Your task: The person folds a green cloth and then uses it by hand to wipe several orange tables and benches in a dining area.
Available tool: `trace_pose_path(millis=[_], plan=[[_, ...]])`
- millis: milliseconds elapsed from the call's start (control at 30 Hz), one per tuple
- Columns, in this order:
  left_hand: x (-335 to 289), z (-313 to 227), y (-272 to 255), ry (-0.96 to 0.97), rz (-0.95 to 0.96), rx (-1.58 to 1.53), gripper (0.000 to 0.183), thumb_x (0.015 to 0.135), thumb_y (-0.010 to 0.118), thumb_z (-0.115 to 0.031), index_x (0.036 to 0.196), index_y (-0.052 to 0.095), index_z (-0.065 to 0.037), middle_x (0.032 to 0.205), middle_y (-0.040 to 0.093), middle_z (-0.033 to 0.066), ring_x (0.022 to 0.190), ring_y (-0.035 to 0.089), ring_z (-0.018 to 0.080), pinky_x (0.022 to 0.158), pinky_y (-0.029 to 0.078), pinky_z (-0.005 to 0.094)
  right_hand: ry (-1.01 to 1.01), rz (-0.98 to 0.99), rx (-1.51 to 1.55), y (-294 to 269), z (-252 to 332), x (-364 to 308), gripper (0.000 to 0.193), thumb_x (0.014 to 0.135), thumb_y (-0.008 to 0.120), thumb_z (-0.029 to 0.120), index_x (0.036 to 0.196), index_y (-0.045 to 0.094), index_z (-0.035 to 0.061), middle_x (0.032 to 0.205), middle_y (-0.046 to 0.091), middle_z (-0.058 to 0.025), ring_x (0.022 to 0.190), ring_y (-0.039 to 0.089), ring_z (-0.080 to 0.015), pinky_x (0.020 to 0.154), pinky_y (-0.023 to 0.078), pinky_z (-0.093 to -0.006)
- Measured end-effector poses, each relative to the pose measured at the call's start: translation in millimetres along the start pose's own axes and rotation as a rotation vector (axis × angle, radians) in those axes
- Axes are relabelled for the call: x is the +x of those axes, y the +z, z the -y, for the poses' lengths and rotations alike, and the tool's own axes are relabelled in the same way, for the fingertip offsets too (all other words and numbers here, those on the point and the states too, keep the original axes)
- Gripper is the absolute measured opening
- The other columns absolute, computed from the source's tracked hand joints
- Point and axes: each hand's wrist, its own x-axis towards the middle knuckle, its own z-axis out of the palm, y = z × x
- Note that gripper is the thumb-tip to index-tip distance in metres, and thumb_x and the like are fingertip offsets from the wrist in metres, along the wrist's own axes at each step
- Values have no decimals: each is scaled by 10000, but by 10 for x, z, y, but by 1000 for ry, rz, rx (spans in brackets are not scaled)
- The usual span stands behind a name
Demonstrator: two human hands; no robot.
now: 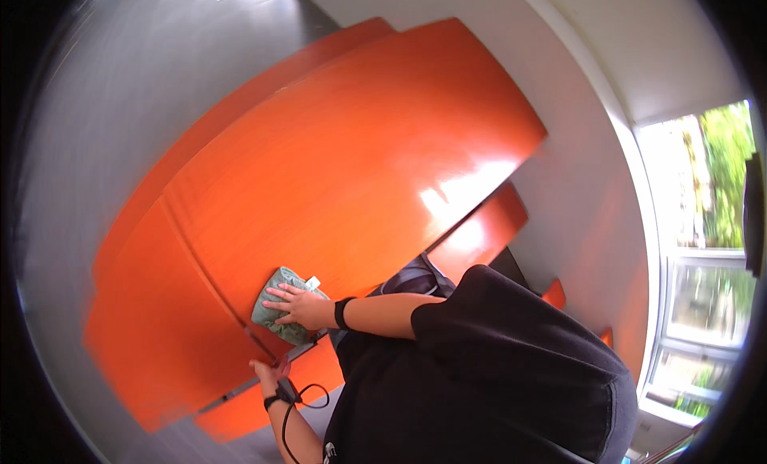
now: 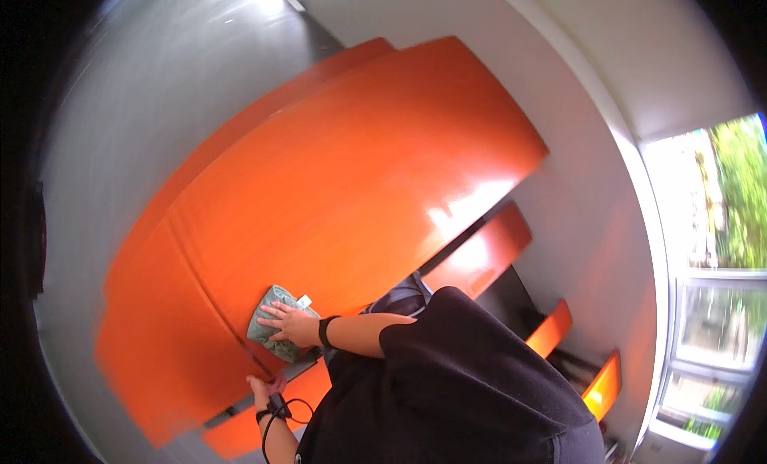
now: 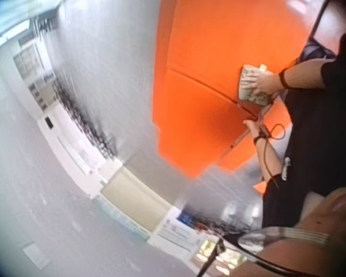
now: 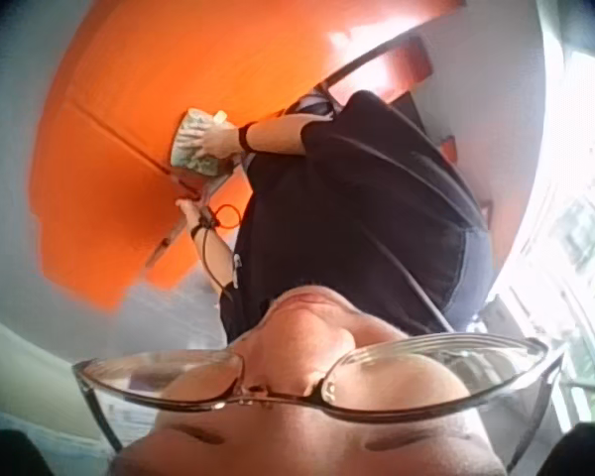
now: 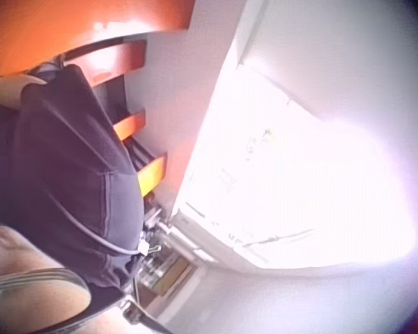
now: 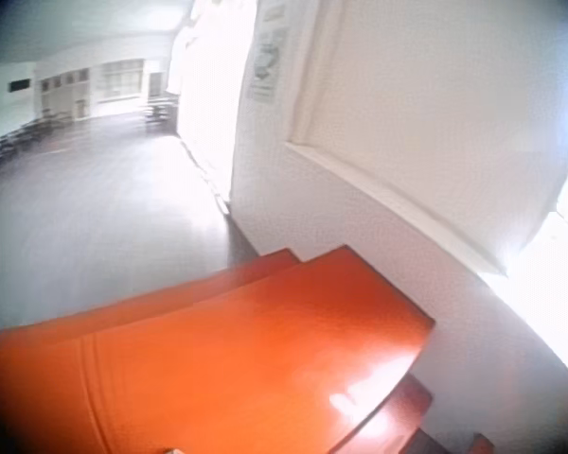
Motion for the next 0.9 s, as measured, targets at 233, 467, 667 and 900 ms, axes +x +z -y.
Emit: trace_pose_path(millis=[233,467,667,900], plan=[[-499,-916,-1493,326,-318,-202,960,901,169,-782,1377,387,22,1275,540,201,1030,575,336,747,481,430,236,-255,-37,-78,124,80,684,807,657,184,1430,447,370,1641,71,-75,1503,43,-373,1204,117,-545],[-792,-2076,-2440,228,-308,-228,884,935,205,-727,1360,400,23,1298,537,211,1129,569,354,867,468,455,726,-169,25,-756,835,249,756,820,682,196,1470,365,418,1642,77,-63,1497,109,-359,1202,185,-518],[-978,-3209,-2964,197,-211,-102,856,942,214,-706,1354,406,19,1287,538,212,1113,570,358,859,472,456,1082,-236,46,-1101,1408,621,805,825,722,293,1509,309,394,1638,89,-96,1490,93,-403,1191,174,-542],[-926,-4534,-3414,207,-110,-87,824,950,224,-682,1346,412,15,1273,540,213,1094,571,363,849,476,457,1100,-184,79,-1784,2026,1824,808,866,698,282,1526,246,398,1640,42,-102,1490,56,-414,1183,171,-572]])
